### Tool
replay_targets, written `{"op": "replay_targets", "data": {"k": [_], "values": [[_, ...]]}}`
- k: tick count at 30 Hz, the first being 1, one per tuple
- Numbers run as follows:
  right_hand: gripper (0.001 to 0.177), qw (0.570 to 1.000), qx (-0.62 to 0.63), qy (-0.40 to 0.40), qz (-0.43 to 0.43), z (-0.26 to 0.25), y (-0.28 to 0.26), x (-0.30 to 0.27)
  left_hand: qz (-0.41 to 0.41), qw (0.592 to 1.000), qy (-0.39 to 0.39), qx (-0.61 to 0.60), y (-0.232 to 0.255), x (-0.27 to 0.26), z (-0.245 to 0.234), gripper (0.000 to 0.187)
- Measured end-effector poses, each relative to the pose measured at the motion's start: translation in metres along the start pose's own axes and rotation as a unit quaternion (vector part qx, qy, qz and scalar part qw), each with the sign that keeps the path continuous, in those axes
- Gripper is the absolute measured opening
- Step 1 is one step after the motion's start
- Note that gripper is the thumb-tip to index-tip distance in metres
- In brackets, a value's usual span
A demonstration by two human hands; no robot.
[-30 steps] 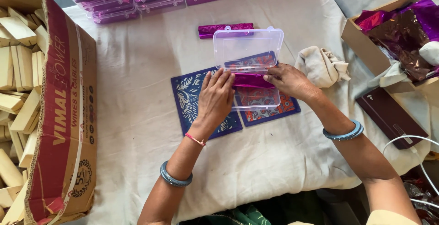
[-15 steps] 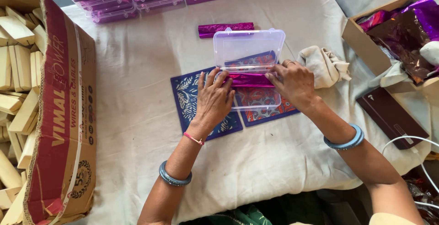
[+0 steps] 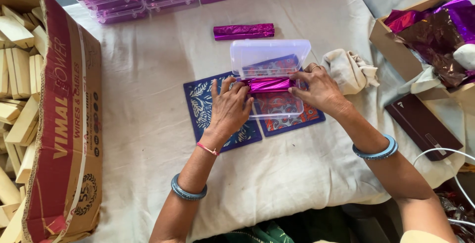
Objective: The person wipes a clear plastic container with a white cloth, then places two purple foil-wrapped items inside and closes the lid. The person then wipes a rectangular wooden block with the cloth. The workspace is a table covered with a white cloth, with stacks of similar containers and a box of wooden blocks visible.
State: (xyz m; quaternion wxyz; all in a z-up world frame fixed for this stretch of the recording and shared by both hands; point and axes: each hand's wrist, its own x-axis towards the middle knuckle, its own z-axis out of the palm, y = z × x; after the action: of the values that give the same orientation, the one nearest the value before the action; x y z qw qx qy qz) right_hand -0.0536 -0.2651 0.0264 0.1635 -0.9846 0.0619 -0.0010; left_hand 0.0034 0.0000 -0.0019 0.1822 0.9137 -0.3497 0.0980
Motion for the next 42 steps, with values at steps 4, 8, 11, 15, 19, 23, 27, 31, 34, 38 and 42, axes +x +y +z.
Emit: {"op": "replay_targets", "data": {"k": [4, 8, 11, 15, 19, 23, 27, 31, 34, 38, 42], "values": [[0.050, 1.000, 0.011, -0.010, -0.005, 0.004, 0.012, 0.003, 0.003, 0.999, 0.030, -0.015, -0.002, -0.004, 0.007, 0.035], [0.044, 0.993, 0.110, -0.042, -0.007, -0.008, 0.032, 0.011, 0.000, 0.997, 0.062, -0.050, -0.003, -0.007, 0.012, 0.032], [0.035, 0.974, 0.217, -0.060, 0.013, -0.002, 0.067, 0.035, 0.000, 0.995, 0.077, -0.063, -0.003, -0.009, 0.016, 0.031], [0.024, 0.960, 0.259, -0.021, 0.106, -0.015, 0.071, 0.069, -0.005, 0.992, 0.092, -0.085, 0.000, -0.010, 0.012, 0.028], [0.021, 0.973, 0.217, 0.049, 0.062, -0.010, 0.071, 0.118, -0.009, 0.990, 0.101, -0.102, 0.000, -0.010, 0.012, 0.027], [0.023, 0.966, 0.221, 0.095, -0.097, -0.002, 0.053, 0.173, -0.004, 0.987, 0.111, -0.116, 0.000, -0.010, 0.010, 0.027], [0.033, 0.969, 0.186, 0.061, -0.149, 0.005, 0.021, 0.205, -0.003, 0.986, 0.111, -0.125, 0.000, -0.009, 0.008, 0.028], [0.037, 0.973, 0.156, 0.048, -0.163, 0.025, 0.023, 0.232, -0.007, 0.987, 0.104, -0.126, -0.001, -0.009, 0.008, 0.029], [0.037, 0.974, 0.146, 0.040, -0.167, 0.029, 0.016, 0.236, -0.010, 0.986, 0.102, -0.130, -0.002, -0.009, 0.010, 0.030], [0.037, 0.983, 0.083, 0.058, -0.155, 0.037, 0.018, 0.240, -0.012, 0.987, 0.094, -0.133, -0.001, -0.008, 0.010, 0.030], [0.035, 0.990, 0.055, 0.034, -0.124, 0.029, 0.006, 0.233, -0.012, 0.987, 0.097, -0.131, -0.002, -0.008, 0.010, 0.030]]}}
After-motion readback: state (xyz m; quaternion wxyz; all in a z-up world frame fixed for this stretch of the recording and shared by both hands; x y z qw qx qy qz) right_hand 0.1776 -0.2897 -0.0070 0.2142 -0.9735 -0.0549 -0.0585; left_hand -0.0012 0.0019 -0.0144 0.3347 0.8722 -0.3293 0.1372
